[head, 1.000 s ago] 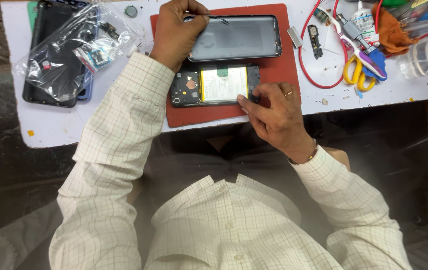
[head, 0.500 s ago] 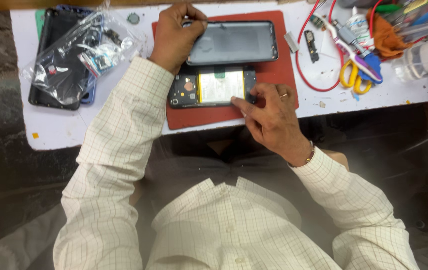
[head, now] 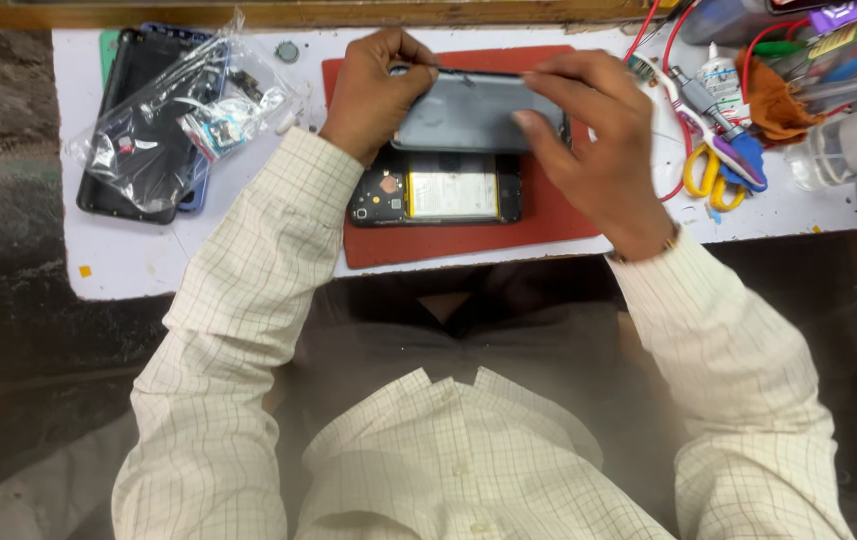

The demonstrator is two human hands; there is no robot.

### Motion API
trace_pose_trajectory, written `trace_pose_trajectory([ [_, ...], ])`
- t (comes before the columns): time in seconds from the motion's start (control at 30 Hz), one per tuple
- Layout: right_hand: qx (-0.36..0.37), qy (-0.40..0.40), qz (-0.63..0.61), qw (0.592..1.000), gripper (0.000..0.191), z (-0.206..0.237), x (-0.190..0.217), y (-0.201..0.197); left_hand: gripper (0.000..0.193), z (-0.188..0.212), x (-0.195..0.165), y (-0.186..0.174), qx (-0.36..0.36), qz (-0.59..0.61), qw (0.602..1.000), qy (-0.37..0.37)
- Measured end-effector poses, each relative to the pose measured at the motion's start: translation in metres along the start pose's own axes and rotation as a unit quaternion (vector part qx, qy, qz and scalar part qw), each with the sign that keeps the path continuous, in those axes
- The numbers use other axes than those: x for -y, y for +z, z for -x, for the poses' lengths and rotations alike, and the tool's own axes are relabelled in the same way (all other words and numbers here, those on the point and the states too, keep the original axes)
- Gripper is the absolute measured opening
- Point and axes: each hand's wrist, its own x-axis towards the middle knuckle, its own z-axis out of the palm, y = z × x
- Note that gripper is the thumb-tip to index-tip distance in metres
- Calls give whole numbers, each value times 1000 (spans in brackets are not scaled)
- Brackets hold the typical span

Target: The person unscrews the back cover of a smartphone with a screwdriver, removes the back panel and works on the internal battery and components, then aligns the back cover over the phone body and presses it into place on the work mat.

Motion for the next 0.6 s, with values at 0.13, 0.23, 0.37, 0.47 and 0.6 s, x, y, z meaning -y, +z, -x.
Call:
trace_pose_trajectory([
  [0.13, 41, -14, 8, 999, 26, -27, -18, 29, 6, 1, 2, 2, 2, -20, 1000, -5],
  [0.23, 52, -24, 15, 998, 19, -35, -25, 42, 5, 1, 5, 4, 1, -8, 1000, -13],
  [0.37, 51, -37, 18, 998, 9, -36, -30, 47, 5, 2, 7, 5, 2, -8, 1000, -15],
  [0.47, 53, -39, 27, 997, 7, -36, -31, 48, 5, 2, 8, 6, 3, -2, 999, -33],
  [0.6, 49, -46, 30, 997, 6, -37, -31, 48, 5, 3, 6, 6, 0, 2, 1000, -25],
])
